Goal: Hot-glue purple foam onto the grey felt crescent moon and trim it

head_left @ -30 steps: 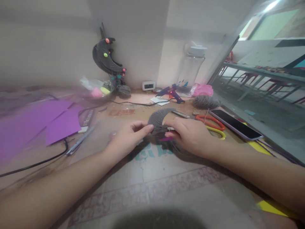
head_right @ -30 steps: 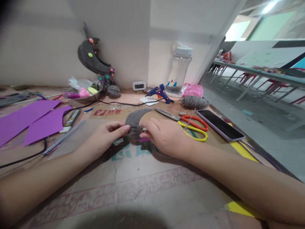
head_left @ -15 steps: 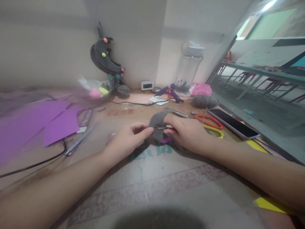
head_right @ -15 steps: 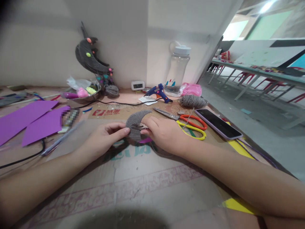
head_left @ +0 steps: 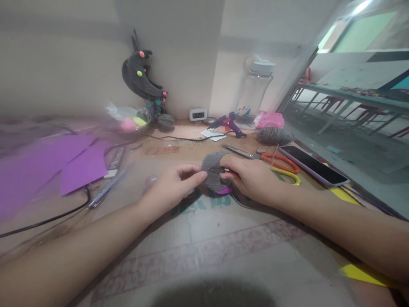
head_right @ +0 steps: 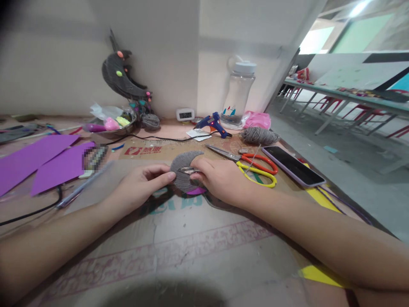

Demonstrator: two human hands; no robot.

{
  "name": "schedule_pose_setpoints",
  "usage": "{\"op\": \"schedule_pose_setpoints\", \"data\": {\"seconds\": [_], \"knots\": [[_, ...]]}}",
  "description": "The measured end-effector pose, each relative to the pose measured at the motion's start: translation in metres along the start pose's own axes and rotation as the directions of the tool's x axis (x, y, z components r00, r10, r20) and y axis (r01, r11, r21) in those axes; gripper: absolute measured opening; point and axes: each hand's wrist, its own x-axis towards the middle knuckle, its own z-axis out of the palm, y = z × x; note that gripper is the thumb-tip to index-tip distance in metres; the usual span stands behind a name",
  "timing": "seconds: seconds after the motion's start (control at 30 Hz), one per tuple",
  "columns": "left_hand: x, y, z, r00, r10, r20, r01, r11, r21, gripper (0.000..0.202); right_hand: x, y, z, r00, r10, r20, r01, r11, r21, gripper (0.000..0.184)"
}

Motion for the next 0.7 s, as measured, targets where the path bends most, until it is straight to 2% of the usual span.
{"op": "schedule_pose_setpoints", "data": {"seconds": [0.2, 0.4, 0.6, 0.7], "knots": [[0.001, 0.0012, -0.0008, 1.0, -0.015, 0.0, 0.015, 1.0, 0.021, 0.026, 0.0021, 0.0002, -0.0008, 0.998, 0.059, 0.026, -0.06, 0.998, 0.031, 0.026], [0.0017, 0.0033, -0.0005, 0.999, -0.026, -0.024, 0.026, 0.999, 0.033, 0.024, -0.0002, -0.002, -0.0034, 0.986, 0.11, -0.128, -0.105, 0.993, 0.05, 0.028], [0.0014, 0.0009, 0.0001, 0.999, -0.027, -0.024, 0.029, 0.997, 0.069, 0.026, 0.0002, -0.0034, 0.0012, 0.984, -0.088, -0.157, 0.075, 0.994, -0.084, 0.027], [0.0011, -0.0011, 0.0007, 0.999, -0.038, -0.024, 0.039, 0.998, 0.053, 0.027, 0.0004, 0.0009, 0.0053, 0.982, -0.126, -0.142, 0.109, 0.987, -0.119, 0.025]]}}
